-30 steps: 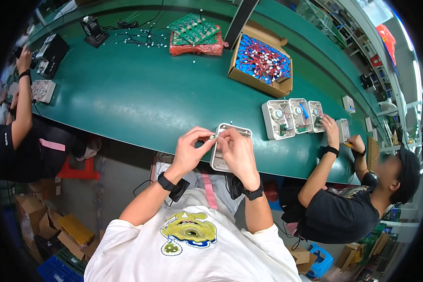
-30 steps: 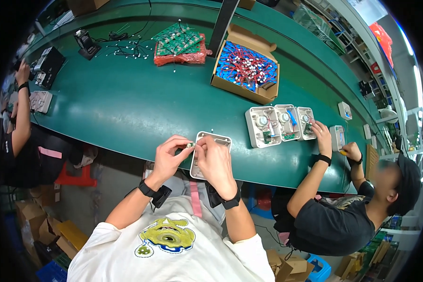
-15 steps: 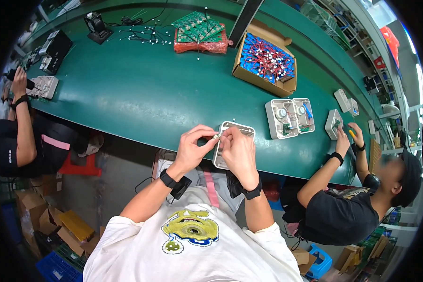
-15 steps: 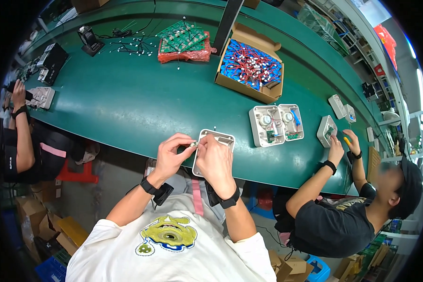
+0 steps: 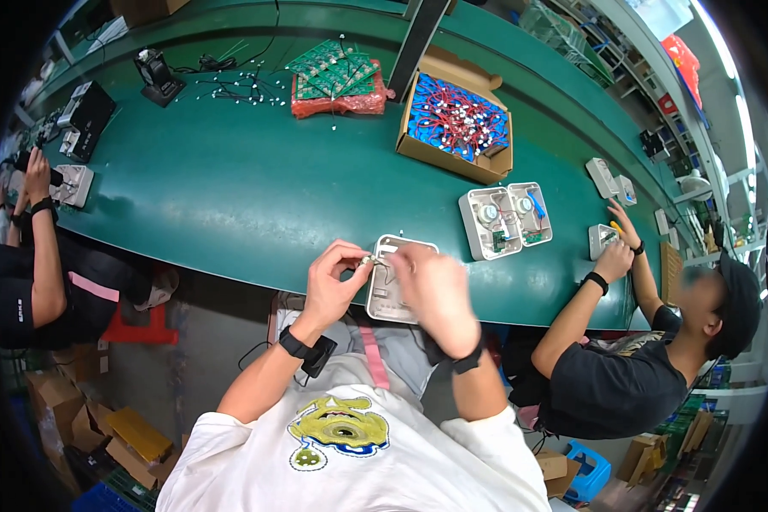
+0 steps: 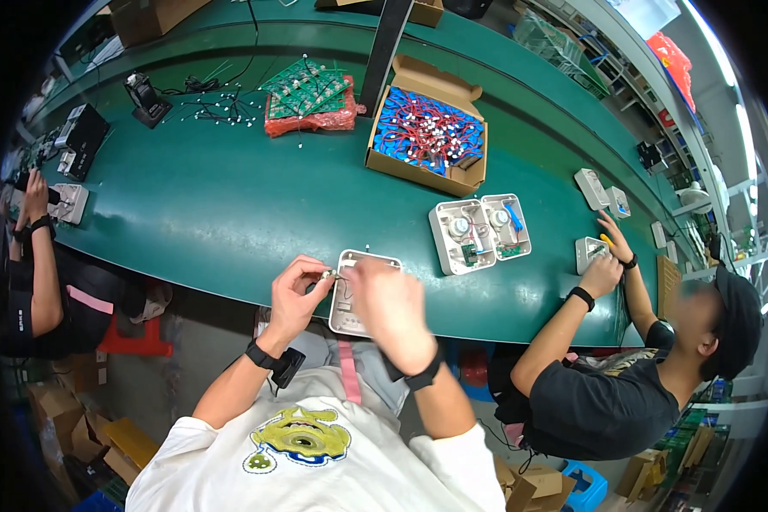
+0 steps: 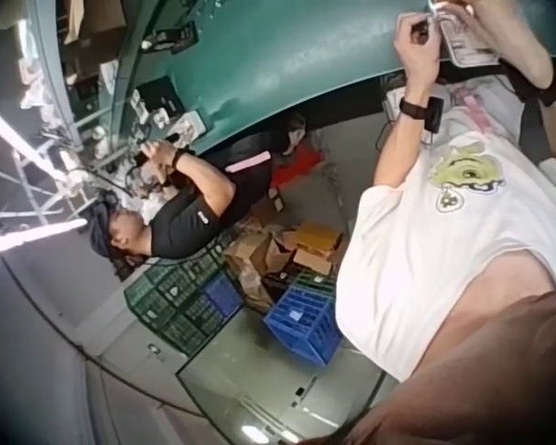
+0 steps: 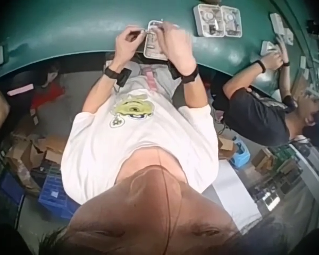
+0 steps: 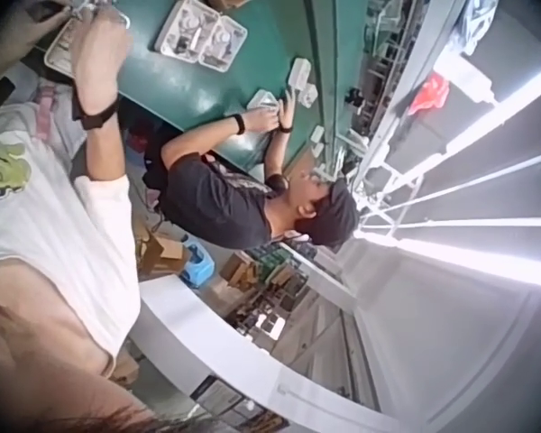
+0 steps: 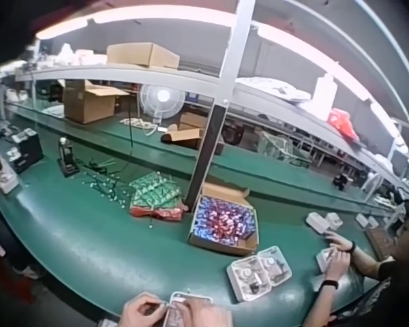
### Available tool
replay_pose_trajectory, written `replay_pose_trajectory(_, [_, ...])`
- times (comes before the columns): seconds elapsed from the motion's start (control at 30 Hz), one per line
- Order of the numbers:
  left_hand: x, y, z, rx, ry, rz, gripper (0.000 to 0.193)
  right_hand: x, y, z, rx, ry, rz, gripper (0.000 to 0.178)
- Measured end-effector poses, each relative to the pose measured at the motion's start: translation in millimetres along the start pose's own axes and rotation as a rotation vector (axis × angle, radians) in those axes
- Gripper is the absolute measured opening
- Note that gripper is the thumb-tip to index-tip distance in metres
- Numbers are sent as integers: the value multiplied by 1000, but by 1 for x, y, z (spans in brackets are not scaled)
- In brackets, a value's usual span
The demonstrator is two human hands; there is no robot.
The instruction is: The person assembles electronic devices by picking up a battery and a circuit board to fit them into a plastic housing. They connect the wires, press the components into place, and set the unit aside before starting another.
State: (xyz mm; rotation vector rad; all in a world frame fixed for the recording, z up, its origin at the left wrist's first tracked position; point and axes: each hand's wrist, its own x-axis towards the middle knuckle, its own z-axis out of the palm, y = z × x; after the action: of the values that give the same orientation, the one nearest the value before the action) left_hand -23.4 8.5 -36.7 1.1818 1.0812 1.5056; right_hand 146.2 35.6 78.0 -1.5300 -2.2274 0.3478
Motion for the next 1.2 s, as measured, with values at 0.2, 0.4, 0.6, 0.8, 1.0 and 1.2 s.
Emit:
replay_pose_trajectory(0.2, [7,5,1,4,12,6,17,109,81,-75,-240,224,146,23])
replay_pose_trajectory(0.4, [0,7,0,17,13,7,16,160,119,-49,-392,172,224,33])
replay_pose_trajectory(0.6, [-10,7,-3,33,14,1,16,163,104,-61,-354,328,170,31])
replay_pose_trajectory(0.8, [-11,4,-5,26,-2,-6,16,158,105,-93,-241,577,-82,18])
replay_pose_trajectory(1.0, [-16,4,-3,42,3,-36,15,131,79,-112,302,499,-7,18])
replay_pose_trajectory(1.2, [-6,1,-4,43,11,-21,15,120,70,-106,789,398,-3,22])
